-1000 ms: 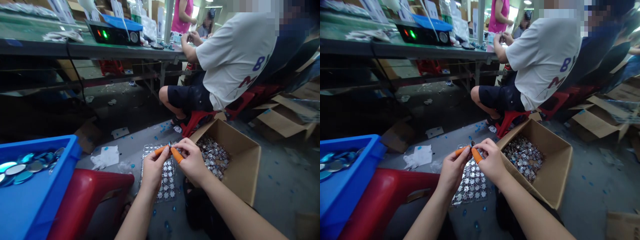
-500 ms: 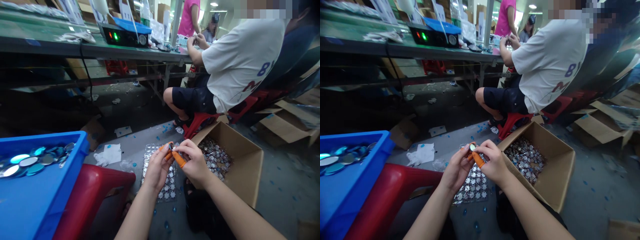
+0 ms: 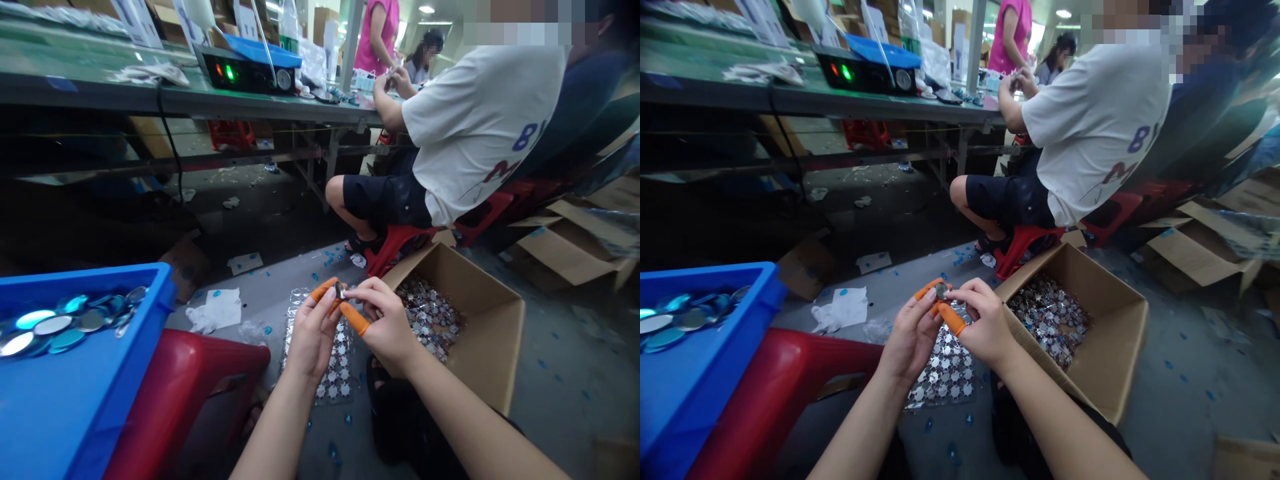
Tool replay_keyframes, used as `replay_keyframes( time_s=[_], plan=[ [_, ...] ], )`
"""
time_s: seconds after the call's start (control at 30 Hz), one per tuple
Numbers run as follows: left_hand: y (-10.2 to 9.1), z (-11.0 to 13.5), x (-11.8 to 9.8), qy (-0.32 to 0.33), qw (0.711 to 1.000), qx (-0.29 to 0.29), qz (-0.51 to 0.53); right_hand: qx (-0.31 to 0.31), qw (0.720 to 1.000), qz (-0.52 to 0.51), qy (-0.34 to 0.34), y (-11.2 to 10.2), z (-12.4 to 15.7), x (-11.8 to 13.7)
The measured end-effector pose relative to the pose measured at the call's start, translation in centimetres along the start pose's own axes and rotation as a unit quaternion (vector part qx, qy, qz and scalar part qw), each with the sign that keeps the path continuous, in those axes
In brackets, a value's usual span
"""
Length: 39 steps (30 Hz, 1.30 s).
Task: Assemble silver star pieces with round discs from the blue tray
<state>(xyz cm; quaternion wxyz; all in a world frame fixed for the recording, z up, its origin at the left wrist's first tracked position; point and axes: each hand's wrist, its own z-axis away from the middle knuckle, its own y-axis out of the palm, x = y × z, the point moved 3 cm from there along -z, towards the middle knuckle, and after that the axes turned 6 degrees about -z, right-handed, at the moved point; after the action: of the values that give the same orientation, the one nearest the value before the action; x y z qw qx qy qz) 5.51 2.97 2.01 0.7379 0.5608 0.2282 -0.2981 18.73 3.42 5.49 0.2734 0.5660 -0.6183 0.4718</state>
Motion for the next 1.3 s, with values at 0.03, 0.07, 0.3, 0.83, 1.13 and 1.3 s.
replay_keyframes(
  time_s=[0.03, 0.07, 0.3, 0.83, 1.13, 1.3],
  plan=[
    [-0.1, -0.1, 0.1, 0.012, 1.0, -0.012, -0.01, -0.003, 1.0, 0.001, 0.004, 0.0, 0.0, 0.0],
    [-0.2, -0.1, 0.1, 0.026, 0.999, -0.022, -0.022, -0.005, 1.0, 0.001, 0.006, 0.1, -0.1, 0.0],
    [-0.1, 0.0, 0.1, 0.088, 0.991, -0.038, -0.091, -0.02, 0.999, -0.01, 0.034, 0.3, -0.1, -0.4],
    [-0.9, -0.2, 0.5, 0.094, 0.972, -0.067, -0.205, -0.078, 0.994, -0.021, 0.068, 0.1, 0.1, -1.6],
    [-0.7, 0.1, 0.7, 0.078, 0.978, -0.086, -0.174, -0.045, 0.999, 0.014, 0.028, 0.5, 0.1, -1.0],
    [-0.5, 0.0, 0.9, 0.048, 0.991, -0.059, -0.107, -0.04, 0.999, 0.011, 0.019, 0.5, 0.0, -0.6]
  ],
)
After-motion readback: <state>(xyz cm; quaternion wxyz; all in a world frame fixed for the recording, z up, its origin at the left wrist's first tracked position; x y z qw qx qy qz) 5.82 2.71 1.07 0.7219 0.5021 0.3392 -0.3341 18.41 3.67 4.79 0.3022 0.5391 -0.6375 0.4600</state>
